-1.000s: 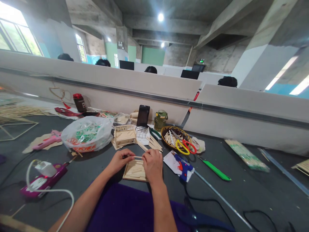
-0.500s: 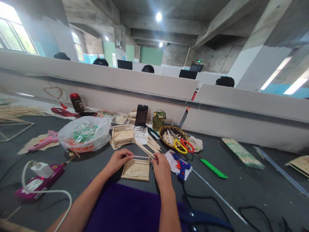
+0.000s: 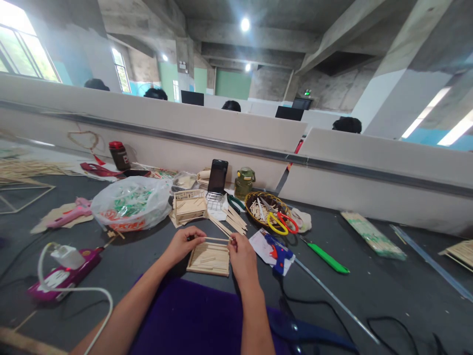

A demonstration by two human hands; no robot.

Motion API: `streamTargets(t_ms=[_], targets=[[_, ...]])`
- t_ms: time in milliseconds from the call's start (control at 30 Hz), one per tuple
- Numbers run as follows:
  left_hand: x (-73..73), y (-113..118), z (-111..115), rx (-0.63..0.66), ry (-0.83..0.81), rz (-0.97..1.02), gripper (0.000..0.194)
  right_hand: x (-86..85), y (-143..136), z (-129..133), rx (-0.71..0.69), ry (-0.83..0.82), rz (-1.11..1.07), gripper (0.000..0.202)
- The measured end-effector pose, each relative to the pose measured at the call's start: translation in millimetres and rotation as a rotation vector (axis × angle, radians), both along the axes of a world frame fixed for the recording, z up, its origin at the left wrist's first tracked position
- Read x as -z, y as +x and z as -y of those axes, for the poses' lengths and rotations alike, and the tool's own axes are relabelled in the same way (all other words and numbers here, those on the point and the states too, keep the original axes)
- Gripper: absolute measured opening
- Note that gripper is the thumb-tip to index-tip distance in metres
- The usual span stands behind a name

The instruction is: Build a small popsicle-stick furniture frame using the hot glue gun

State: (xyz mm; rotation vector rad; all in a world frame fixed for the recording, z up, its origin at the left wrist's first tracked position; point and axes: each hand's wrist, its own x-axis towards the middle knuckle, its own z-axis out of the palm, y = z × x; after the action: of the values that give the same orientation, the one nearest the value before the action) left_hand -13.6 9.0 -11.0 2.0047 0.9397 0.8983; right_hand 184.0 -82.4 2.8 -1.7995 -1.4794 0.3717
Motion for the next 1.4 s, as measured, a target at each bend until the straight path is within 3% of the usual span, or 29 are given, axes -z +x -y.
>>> streamTargets(t_ms=[1400], targets=[[-1.7,8.7,5.3,-0.106,-0.054,0.026,0.017,-3.4,-0.2,2.8,0.006,-0.026,0.019,0.027]])
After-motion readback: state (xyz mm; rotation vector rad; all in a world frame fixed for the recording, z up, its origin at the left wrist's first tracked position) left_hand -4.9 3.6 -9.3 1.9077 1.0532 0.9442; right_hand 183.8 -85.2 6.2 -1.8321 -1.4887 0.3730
